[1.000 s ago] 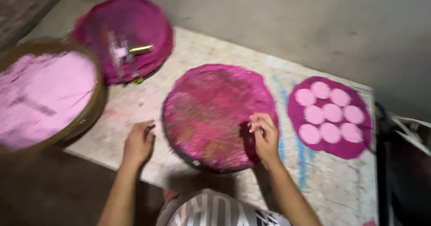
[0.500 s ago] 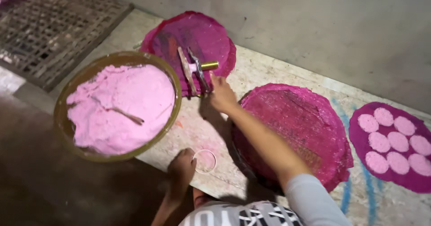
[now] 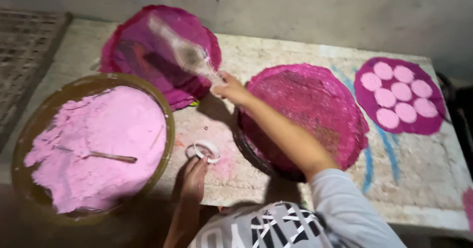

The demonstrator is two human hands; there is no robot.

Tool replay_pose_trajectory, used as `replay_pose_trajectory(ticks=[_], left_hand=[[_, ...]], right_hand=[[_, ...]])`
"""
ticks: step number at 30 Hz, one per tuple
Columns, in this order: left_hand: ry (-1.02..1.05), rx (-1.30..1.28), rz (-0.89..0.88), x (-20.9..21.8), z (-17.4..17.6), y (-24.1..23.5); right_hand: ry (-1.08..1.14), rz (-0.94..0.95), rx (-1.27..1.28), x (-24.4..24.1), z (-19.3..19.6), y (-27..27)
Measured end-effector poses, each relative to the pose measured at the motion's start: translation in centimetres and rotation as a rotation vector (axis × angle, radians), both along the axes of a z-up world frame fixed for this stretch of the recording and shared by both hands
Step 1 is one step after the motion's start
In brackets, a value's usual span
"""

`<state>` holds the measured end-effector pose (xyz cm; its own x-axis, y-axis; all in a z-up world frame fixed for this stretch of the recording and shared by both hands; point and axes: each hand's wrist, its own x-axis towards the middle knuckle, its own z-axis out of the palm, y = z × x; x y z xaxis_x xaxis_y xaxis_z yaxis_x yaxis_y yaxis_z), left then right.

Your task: The person scoops pink dough from a bowl and uses a manual press to form round discs on a purple mat. They repeat this process, arranging the discs in rows.

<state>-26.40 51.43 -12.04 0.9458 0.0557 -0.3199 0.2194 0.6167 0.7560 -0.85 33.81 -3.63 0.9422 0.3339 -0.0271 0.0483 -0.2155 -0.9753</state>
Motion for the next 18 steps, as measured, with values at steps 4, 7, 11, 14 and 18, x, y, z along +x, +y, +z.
replay_pose_trajectory(ticks=[4, 7, 11, 14, 18], left_hand=[[-0.305, 0.258, -0.245, 2.1, 5.5, -5.8], [-0.609, 0.964, -0.429, 2.5, 9.7, -10.8], [-0.962, 1.462, -0.598, 3.4, 12.2, -15.3], [-1.069, 1.464, -0.633, 4.3, 11.4, -18.5], [-1.069, 1.497, -0.733, 4.4, 8.9, -23.5]], right_hand=[[0.009, -0.102, 0.328, -6.6, 4.7, -12.8], [-0.098, -0.312, 0.398, -14.4, 7.6, -21.7], [-0.25, -0.413, 0.529, -23.3, 8.1, -29.4], [-0.296, -0.518, 0.567, -28.8, 7.0, -32.5], [-0.286, -0.709, 0.554, -33.7, 6.0, -35.7]])
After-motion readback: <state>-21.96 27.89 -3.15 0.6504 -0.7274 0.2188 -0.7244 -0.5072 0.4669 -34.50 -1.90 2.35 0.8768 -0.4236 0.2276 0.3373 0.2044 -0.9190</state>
